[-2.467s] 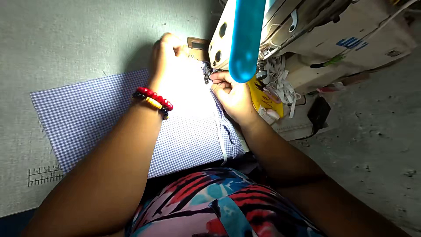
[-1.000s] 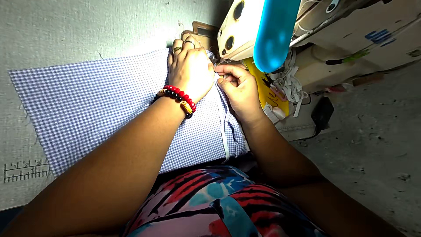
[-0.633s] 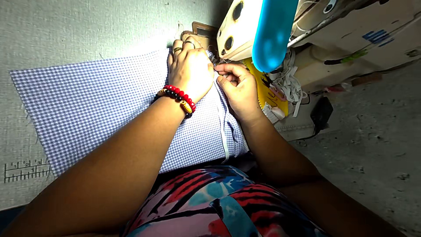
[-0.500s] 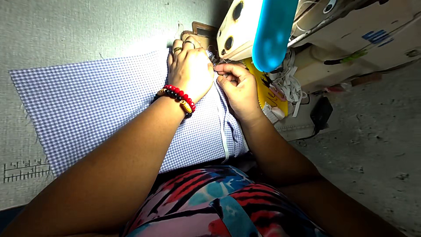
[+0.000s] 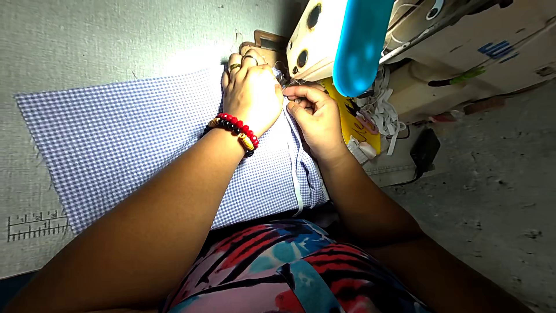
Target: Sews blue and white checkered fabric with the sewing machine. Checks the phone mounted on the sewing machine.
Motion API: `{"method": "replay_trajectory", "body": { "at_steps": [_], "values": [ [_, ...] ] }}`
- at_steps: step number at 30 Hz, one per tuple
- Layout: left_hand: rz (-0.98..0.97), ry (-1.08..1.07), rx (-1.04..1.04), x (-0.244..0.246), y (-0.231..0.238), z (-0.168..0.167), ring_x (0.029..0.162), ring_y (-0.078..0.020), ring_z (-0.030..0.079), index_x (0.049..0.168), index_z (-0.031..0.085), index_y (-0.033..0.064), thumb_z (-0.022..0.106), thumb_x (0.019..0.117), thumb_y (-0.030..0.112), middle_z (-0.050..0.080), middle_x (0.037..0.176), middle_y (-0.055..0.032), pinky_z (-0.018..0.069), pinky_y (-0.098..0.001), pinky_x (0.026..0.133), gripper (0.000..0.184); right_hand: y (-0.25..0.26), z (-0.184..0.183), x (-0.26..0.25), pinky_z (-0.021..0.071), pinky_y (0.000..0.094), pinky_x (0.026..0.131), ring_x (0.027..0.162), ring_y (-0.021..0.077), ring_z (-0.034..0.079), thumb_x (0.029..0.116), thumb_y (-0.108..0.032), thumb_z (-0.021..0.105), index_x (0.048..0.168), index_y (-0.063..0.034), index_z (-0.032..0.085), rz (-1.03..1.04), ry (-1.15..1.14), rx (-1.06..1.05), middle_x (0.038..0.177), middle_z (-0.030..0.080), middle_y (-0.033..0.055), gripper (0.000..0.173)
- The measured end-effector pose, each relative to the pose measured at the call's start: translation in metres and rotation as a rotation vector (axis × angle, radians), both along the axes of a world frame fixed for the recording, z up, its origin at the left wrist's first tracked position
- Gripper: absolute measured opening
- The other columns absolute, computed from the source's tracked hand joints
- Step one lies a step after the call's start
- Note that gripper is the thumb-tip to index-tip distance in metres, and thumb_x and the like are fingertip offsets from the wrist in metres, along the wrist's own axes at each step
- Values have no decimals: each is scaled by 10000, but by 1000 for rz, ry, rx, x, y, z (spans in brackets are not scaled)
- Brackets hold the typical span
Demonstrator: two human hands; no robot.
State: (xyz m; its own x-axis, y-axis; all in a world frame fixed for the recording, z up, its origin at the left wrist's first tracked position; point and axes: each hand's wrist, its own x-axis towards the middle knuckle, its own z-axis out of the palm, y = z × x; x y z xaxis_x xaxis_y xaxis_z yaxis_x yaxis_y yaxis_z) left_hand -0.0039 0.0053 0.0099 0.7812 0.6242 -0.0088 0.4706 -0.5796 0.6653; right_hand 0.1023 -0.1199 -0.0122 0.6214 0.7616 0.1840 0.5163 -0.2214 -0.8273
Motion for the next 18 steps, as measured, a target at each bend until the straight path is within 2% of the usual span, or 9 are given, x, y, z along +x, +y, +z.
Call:
{"method": "replay_trajectory", "body": {
  "at_steps": [9,14,18],
  "values": [
    [3,22,-10,1,-1,2,1350,-362,460,1107,695,23,553,1010,278,597,1306,-181,355,-570,1067,308,-1,0,0,474,149,713,868,38,593,924,-20,625,1110,-52,748,-4,-2,-7,1083,680,49,225],
    [7,-10,14,1,-1,-2,1330,-352,474,1051,707,31,564,987,267,609,1275,-170,369,-543,1053,283,0,-1,0,480,152,719,875,43,597,921,-16,626,1106,-46,748,-4,6,4,1085,679,56,224],
    [8,-1,-15,1,0,2,1328,-354,469,1068,703,22,580,991,260,600,1283,-175,367,-538,1050,279,0,-1,0,488,152,728,870,40,602,920,-21,628,1110,-38,743,4,-6,11,1076,681,55,222]
  ]
}}
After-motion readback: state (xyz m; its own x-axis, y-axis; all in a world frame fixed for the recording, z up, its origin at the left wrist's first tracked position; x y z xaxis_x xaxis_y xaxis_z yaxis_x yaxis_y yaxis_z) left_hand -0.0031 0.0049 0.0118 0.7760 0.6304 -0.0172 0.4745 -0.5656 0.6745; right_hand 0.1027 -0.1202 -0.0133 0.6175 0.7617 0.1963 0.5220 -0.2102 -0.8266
